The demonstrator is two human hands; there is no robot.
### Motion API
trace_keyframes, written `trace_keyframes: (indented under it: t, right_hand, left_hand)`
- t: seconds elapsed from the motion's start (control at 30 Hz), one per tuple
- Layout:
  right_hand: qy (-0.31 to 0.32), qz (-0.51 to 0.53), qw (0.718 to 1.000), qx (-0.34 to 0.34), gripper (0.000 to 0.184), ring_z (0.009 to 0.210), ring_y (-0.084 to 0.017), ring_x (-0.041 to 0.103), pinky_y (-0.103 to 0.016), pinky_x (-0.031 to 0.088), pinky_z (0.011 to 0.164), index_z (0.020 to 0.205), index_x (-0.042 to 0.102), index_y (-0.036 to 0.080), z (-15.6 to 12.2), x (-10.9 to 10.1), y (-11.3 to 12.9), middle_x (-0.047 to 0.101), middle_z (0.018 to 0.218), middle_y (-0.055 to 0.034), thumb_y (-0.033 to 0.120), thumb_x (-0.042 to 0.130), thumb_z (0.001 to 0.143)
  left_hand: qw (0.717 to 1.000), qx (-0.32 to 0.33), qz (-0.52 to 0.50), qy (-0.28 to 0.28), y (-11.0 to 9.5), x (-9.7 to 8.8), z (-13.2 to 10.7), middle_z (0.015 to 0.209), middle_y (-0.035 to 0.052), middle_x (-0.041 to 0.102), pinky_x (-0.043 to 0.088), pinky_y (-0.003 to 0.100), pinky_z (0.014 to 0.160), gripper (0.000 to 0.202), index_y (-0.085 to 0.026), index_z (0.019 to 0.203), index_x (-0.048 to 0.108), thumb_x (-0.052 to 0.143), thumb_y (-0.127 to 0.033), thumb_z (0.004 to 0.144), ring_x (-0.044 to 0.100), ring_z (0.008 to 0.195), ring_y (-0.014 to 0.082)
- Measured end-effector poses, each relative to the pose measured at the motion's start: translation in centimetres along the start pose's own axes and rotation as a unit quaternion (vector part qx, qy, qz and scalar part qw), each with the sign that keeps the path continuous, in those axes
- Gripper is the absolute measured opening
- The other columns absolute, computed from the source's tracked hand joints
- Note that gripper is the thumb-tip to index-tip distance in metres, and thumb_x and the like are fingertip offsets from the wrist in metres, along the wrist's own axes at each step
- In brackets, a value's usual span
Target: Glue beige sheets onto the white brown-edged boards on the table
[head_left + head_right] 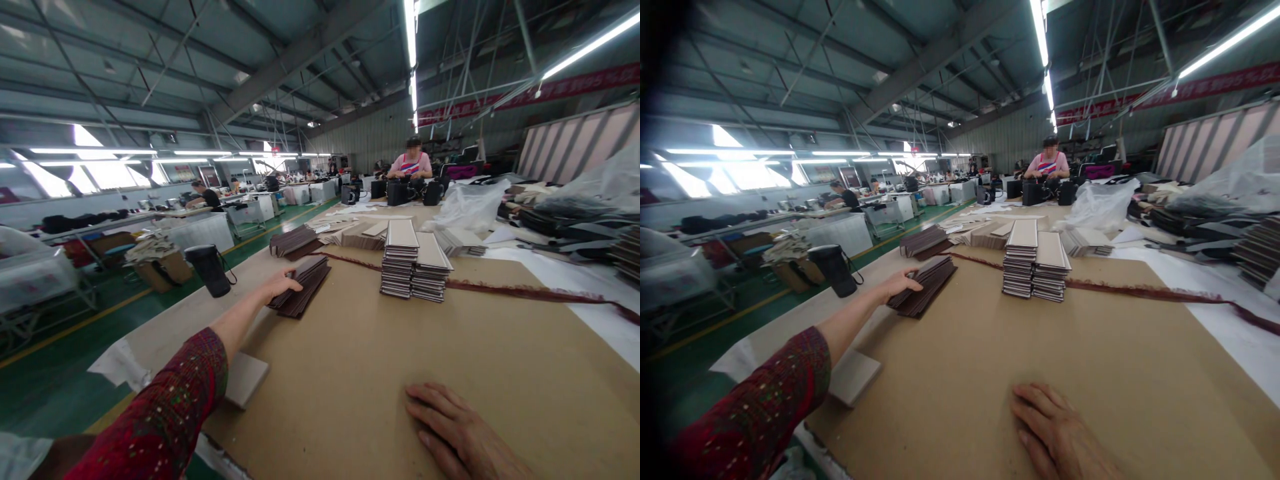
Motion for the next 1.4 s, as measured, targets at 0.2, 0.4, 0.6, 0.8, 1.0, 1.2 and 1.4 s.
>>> trace_keyframes:
  t: [0.2, 0.4, 0.6, 0.8, 1.0, 1.2, 1.4]
  right_hand:
    - [0.016, 0.061, 0.997, 0.036, 0.038, 0.133, -0.029, 0.05, -0.048, 0.038, 0.115, 0.129, 0.068, 0.029, -0.1, 0.2, 0.0, 0.058, 0.14, -0.0071, 0.043, 0.048, 0.099]
    - [-0.061, 0.285, 0.945, 0.147, 0.04, 0.121, -0.03, 0.057, -0.045, 0.042, 0.106, 0.095, 0.074, 0.023, 0.4, -1.9, -0.1, 0.064, 0.129, -0.0096, 0.054, 0.05, 0.096]
    - [-0.176, 0.508, 0.817, 0.208, 0.039, 0.1, -0.023, 0.06, -0.036, 0.048, 0.085, 0.104, 0.067, 0.025, 0.6, -3.9, 0.6, 0.068, 0.108, -0.0043, 0.057, 0.069, 0.084]
    - [-0.247, 0.549, 0.758, 0.249, 0.035, 0.064, -0.012, 0.053, -0.027, 0.042, 0.069, 0.078, 0.063, 0.019, 0.7, -3.0, -0.2, 0.061, 0.067, 0.0028, 0.046, 0.084, 0.072]
    - [-0.231, 0.593, 0.732, 0.243, 0.037, 0.053, -0.012, 0.053, -0.027, 0.041, 0.057, 0.068, 0.058, 0.019, 0.7, -2.8, -0.7, 0.059, 0.059, 0.0033, 0.044, 0.085, 0.071]
    - [-0.249, 0.606, 0.72, 0.227, 0.042, 0.055, -0.011, 0.05, -0.024, 0.042, 0.051, 0.069, 0.051, 0.021, 0.7, -2.4, -0.1, 0.058, 0.067, 0.0027, 0.049, 0.082, 0.072]
    - [-0.34, 0.501, 0.766, 0.214, 0.034, 0.063, -0.011, 0.052, -0.023, 0.045, 0.059, 0.088, 0.054, 0.026, -1.4, -8.5, -3.4, 0.06, 0.076, 0.006, 0.053, 0.074, 0.079]
  left_hand:
    - [0.989, 0.088, -0.106, -0.056, -3.8, -1.2, -3.4, 0.116, 0.0113, 0.065, 0.054, 0.042, 0.089, 0.072, -0.015, 0.141, 0.043, 0.073, -0.026, 0.076, 0.065, 0.102, 0.0267]
    - [0.942, 0.152, -0.27, 0.127, -6.8, 6.6, -13.5, 0.125, 0.0183, 0.066, 0.054, 0.047, 0.093, 0.071, -0.009, 0.137, 0.051, 0.061, -0.037, 0.072, 0.066, 0.108, 0.0342]
    - [0.801, 0.034, -0.495, 0.336, -5.2, 19.3, -21.5, 0.112, 0.0192, 0.072, 0.052, 0.043, 0.093, 0.051, -0.006, 0.111, 0.07, 0.071, -0.02, 0.062, 0.066, 0.108, 0.0355]
    - [0.824, -0.024, -0.454, 0.338, -2.5, 23.6, -22.9, 0.082, 0.0102, 0.075, 0.054, 0.032, 0.066, 0.041, -0.009, 0.097, 0.074, 0.084, -0.019, 0.058, 0.066, 0.066, 0.0203]
    - [0.812, -0.003, -0.448, 0.374, -2.9, 23.3, -23.7, 0.097, 0.0131, 0.075, 0.055, 0.03, 0.073, 0.048, -0.01, 0.106, 0.074, 0.086, -0.027, 0.063, 0.067, 0.077, 0.0195]
    - [0.788, -0.054, -0.471, 0.394, -2.6, 23.1, -23.9, 0.105, 0.0195, 0.073, 0.056, 0.036, 0.079, 0.059, -0.006, 0.115, 0.07, 0.086, -0.032, 0.064, 0.069, 0.086, 0.0259]
    - [0.769, -0.055, -0.485, 0.412, -2.4, 22.2, -23.9, 0.116, 0.0203, 0.07, 0.057, 0.043, 0.083, 0.056, -0.008, 0.12, 0.067, 0.081, -0.026, 0.069, 0.07, 0.095, 0.0316]
Point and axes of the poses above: each hand's wrist, its own z-axis towards the middle knuckle, its own x-axis out of the palm, y = z × x, the point moved 3 cm from there along z, towards the middle knuckle
